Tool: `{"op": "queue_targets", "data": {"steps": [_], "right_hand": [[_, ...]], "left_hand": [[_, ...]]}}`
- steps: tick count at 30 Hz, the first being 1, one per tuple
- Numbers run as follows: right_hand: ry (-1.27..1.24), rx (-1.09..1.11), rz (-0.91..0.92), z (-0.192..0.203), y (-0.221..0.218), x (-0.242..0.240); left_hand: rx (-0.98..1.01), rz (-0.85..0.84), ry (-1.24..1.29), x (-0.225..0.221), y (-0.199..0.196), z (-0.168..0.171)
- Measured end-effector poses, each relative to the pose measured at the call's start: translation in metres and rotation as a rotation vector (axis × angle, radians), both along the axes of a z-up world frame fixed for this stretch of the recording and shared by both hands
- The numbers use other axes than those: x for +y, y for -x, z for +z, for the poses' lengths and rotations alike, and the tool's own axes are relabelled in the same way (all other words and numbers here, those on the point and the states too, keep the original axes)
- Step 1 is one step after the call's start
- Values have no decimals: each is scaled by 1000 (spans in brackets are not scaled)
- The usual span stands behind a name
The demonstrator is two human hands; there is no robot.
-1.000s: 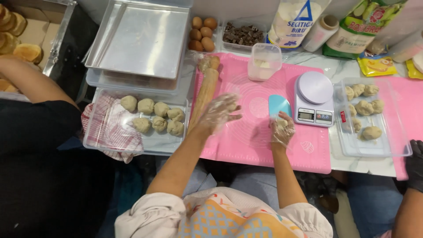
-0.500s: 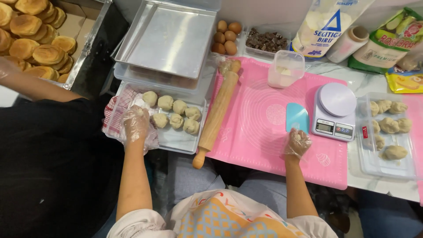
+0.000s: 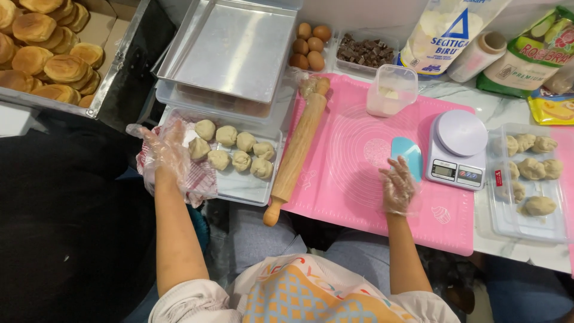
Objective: Rounding dough portions into balls and flattening them using a rolling pin on a preparation mat.
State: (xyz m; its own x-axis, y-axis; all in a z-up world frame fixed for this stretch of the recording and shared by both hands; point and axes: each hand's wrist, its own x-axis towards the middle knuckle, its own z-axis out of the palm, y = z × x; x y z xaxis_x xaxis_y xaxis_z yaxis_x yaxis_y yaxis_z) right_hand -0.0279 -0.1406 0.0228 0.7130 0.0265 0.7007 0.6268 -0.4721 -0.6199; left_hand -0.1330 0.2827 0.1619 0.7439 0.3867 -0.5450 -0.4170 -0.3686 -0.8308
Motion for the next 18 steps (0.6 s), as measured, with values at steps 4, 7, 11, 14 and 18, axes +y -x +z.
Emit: {"op": "queue_targets", "data": {"steps": [4,7,11,14,18], "right_hand": [[142,-3,53,40,21,22],[133,116,67,38,20,21],[54,283,23,-1,0,3],[-45,444,44,37,10,26],[-690,592,-6,61,2,36]], "left_hand": [[334,-338,-565,-19,1,11],[611,-628,-1053,-55,0,19],[1016,-1067,-1793,-132,7,24],[1245,-1358,-2315,-175,-15,35],[946,-1227,-2372,-240,-63,-88]]}}
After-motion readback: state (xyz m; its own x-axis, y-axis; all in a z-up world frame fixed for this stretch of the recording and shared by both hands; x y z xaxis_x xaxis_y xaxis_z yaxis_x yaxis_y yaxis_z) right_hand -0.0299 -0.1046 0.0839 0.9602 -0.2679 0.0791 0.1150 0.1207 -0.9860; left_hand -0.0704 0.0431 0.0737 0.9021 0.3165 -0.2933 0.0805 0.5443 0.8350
